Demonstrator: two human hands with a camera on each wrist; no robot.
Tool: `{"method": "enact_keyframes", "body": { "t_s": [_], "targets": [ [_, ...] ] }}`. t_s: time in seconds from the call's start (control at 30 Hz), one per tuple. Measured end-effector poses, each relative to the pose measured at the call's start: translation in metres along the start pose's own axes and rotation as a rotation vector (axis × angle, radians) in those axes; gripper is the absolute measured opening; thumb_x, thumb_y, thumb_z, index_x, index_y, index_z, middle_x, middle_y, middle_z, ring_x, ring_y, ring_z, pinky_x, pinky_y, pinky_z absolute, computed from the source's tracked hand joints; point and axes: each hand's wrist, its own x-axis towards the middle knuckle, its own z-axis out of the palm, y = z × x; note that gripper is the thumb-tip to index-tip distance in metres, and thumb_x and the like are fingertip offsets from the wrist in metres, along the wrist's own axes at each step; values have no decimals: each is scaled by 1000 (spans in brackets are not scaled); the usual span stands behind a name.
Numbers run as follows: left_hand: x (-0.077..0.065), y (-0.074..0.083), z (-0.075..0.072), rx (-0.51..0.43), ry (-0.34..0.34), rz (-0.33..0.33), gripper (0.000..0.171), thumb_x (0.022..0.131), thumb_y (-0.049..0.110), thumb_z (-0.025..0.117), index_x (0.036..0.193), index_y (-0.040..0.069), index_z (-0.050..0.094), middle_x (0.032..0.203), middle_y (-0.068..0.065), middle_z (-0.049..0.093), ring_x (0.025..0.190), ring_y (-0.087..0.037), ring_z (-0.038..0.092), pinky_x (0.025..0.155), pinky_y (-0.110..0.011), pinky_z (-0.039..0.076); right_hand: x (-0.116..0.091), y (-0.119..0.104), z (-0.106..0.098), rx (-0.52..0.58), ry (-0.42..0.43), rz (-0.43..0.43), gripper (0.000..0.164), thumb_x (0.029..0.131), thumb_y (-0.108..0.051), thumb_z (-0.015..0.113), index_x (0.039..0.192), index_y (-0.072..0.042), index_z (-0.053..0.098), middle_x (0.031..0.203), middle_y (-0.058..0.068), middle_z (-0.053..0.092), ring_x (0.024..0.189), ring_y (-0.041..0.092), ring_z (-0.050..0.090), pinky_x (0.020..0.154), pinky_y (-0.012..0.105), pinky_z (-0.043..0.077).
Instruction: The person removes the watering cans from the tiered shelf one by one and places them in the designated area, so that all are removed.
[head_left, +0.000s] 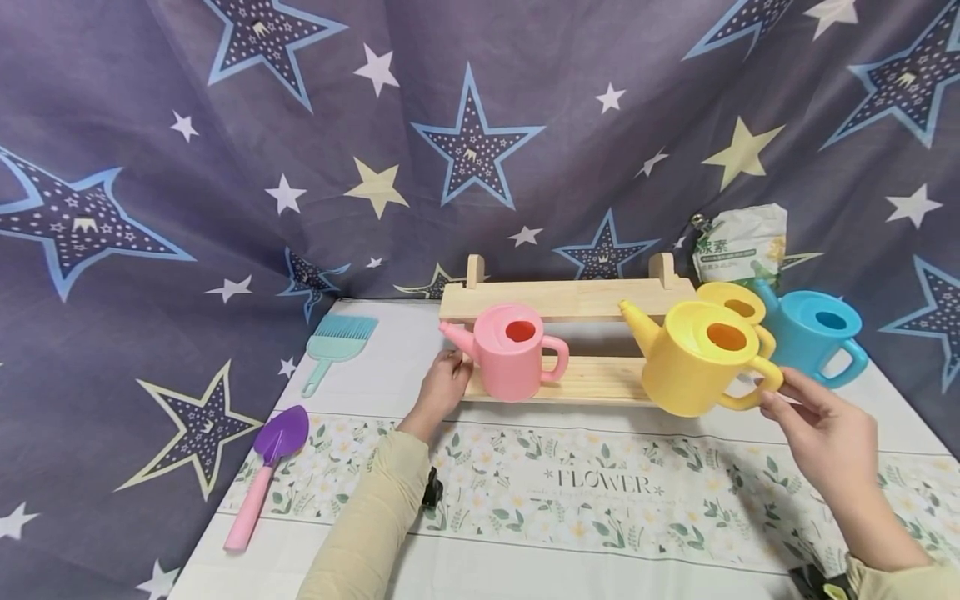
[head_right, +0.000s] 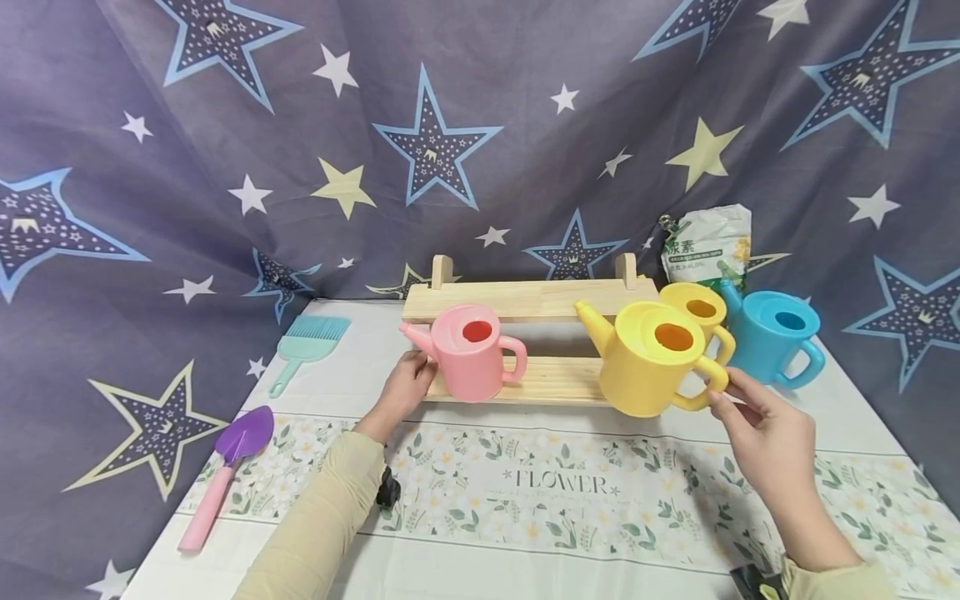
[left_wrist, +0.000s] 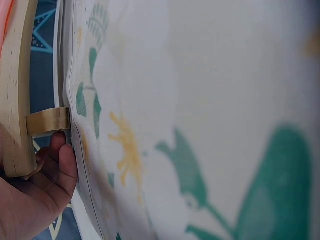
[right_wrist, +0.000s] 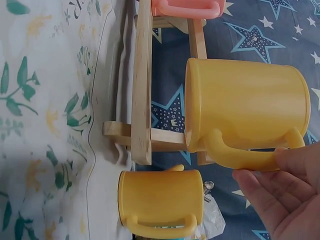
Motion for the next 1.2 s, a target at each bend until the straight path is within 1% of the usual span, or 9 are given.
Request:
{"method": "enact_keyframes", "body": {
  "t_s": [0.1,0.17,0.2,0.3,0.33,0.77,1.1,1.17,1.2],
  "targets": [
    [0,-1,0,1,3,2,46,102,25,49,142,4,49,126,-20,54,119,-37,54,100,-51,44,-1,2,-4,0,10,18,40,90,-6,69,129,1,62,99,-29,61,70,-21,56,66,2,46],
    [0,-1,1,3,4,4,45,102,25,50,142,3,49,125,-20,55,119,-37,54,100,-50,45,-1,3,-7,-28,18,38,40,91,-6,68,130,1,61,104,-15,68,69,-22,55,66,2,45],
    [1,-1,1,3,4,7,45,102,25,49,142,3,49,124,-20,55,119,-37,55,99,-50,45,-1,4,-9,-44,20,50,41,92,-7,67,131,1,60,107,-4,71,69,-23,54,65,1,44],
    [0,-1,1,4,9,16,45,102,24,49,141,3,50,123,-21,55,118,-37,55,99,-50,45,-1,7,-14,-104,21,82,42,94,-9,65,135,0,57,116,28,64,69,-27,49,64,-1,43],
    [0,-1,1,4,9,17,45,102,24,49,141,3,50,123,-21,55,117,-37,55,99,-50,45,-1,8,-16,-114,23,92,43,95,-9,64,135,-1,56,116,33,61,69,-28,48,63,-1,42],
    [1,-1,1,-3,9,14,45,101,23,50,141,3,50,125,-21,55,120,-38,54,101,-51,44,-3,28,-32,-168,60,136,42,95,-3,61,135,3,54,117,37,58,67,-32,40,61,-3,39],
    [3,-3,3,-2,2,10,45,102,24,50,141,3,50,128,-21,54,122,-37,53,102,-50,43,-7,38,-38,-165,41,307,44,99,-7,54,142,1,47,129,35,52,65,-30,38,58,-3,39],
    [3,-3,2,1,-2,6,45,102,25,50,141,3,50,128,-21,54,122,-37,52,103,-49,42,-8,41,-38,-154,60,321,43,99,-7,54,141,2,48,128,33,55,67,-28,39,60,-3,40],
    [3,-3,2,4,-2,6,45,102,25,49,141,3,50,128,-21,54,122,-37,52,103,-49,42,-8,42,-38,-148,77,322,42,99,-6,54,141,2,49,126,28,58,68,-28,40,62,-3,40]
  ]
}}
